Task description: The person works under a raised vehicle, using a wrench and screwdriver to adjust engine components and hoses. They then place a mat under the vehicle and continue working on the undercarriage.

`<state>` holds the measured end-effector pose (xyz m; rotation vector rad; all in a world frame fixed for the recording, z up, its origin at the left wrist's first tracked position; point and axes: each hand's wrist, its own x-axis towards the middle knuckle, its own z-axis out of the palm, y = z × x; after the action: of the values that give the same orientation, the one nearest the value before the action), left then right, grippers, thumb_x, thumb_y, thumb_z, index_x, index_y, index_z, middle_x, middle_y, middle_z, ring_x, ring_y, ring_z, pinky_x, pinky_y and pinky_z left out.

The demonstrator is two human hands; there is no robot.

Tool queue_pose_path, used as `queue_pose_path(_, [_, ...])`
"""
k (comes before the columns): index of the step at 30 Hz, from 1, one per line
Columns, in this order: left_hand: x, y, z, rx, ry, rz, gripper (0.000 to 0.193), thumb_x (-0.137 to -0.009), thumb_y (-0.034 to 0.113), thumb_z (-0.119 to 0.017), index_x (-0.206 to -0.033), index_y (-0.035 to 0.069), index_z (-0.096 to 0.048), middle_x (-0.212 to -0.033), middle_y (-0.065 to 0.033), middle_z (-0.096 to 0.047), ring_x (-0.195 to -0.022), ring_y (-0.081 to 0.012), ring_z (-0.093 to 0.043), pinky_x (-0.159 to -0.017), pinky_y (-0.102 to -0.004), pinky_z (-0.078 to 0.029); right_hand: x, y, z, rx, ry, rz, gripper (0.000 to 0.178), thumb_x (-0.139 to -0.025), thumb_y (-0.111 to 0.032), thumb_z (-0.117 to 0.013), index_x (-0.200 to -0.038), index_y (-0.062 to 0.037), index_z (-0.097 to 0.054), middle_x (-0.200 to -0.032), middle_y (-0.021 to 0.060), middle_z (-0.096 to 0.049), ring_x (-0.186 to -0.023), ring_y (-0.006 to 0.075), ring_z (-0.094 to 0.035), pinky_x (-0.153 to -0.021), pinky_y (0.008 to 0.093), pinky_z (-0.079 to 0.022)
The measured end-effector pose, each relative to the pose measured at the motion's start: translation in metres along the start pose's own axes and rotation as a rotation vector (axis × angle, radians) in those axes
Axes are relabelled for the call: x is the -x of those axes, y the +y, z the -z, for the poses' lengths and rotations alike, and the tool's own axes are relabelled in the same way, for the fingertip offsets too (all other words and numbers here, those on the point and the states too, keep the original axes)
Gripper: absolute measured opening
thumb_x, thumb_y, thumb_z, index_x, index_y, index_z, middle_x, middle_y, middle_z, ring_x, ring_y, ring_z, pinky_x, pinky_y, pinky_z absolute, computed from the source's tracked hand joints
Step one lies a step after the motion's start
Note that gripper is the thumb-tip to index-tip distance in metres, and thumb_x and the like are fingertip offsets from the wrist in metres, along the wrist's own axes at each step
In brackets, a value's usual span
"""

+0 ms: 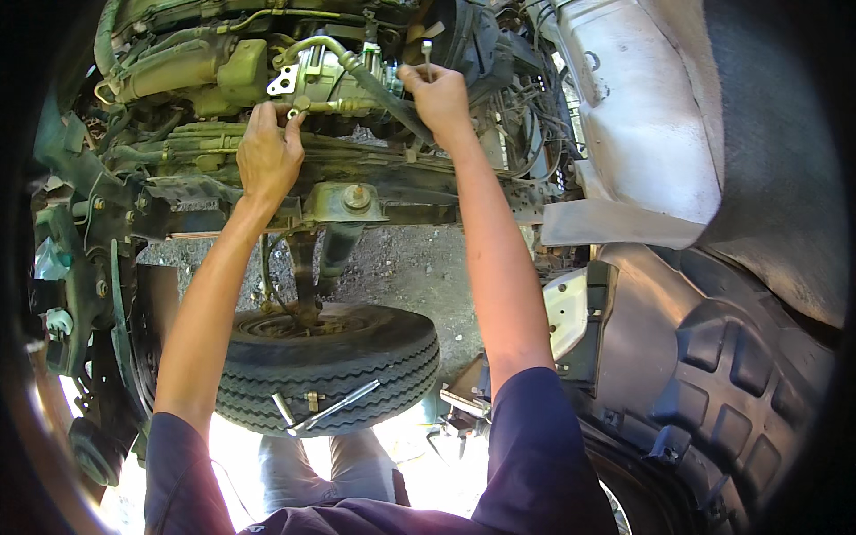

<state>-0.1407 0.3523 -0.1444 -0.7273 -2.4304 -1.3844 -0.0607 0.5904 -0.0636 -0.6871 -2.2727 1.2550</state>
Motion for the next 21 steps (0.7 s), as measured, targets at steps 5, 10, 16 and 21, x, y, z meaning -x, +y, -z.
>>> queue_pose_path(5, [-0.022, -0.012, 0.013, -0.142, 0.114, -0.108, 0.02, -0.098, 0.02, -0.07, -0.11, 0.006, -0.063, -0.107, -0.0133, -0.067, -0.086, -0.0417, -0.07, -0.07, -0.0506, -0.054, 0.002, 0.002, 0.001, 0.602, 0.041, 0.048, 0.043, -0.097, -0.044, -0.074, -0.092, -0.002, -0.08, -0.075, 0.0126, -0.074, -0.068, 0.0255, -0.068, -0.067, 0.0386, -0.051])
queue_pose_path(10, [-0.047, -0.029, 0.019, 0.081, 0.12, -0.115, 0.017, -0.094, 0.016, -0.075, -0.106, 0.005, -0.071, -0.1, -0.0119, -0.071, -0.086, -0.0365, -0.07, -0.074, -0.0472, -0.052, 0.013, 0.008, 0.003, 0.601, 0.035, -0.06, 0.051, -0.098, -0.053, -0.069, -0.097, -0.0042, -0.081, -0.072, 0.0203, -0.071, -0.073, 0.037, -0.072, -0.072, 0.042, -0.053])
queue_pose_path(16, [-0.061, -0.037, 0.021, 0.153, 0.018, -0.065, 0.021, -0.091, 0.023, -0.08, -0.103, 0.007, -0.075, -0.096, -0.0119, -0.069, -0.079, -0.0305, -0.067, -0.071, -0.043, -0.05, 0.014, 0.001, 0.007, 0.626, -0.018, -0.115, 0.044, -0.097, -0.049, -0.069, -0.093, -0.0069, -0.082, -0.074, 0.0206, -0.073, -0.076, 0.0401, -0.072, -0.071, 0.0467, -0.054])
queue_pose_path(21, [-0.071, -0.041, 0.029, 0.212, -0.129, 0.062, 0.025, -0.089, 0.027, -0.083, -0.103, 0.007, -0.077, -0.079, -0.0101, -0.069, -0.07, -0.0249, -0.063, -0.067, -0.0399, -0.047, 0.015, -0.015, -0.012, 0.614, 0.192, 0.278, 0.034, -0.092, -0.037, -0.077, -0.093, -0.003, -0.079, -0.077, 0.0184, -0.073, -0.072, 0.0367, -0.071, -0.071, 0.0428, -0.054])
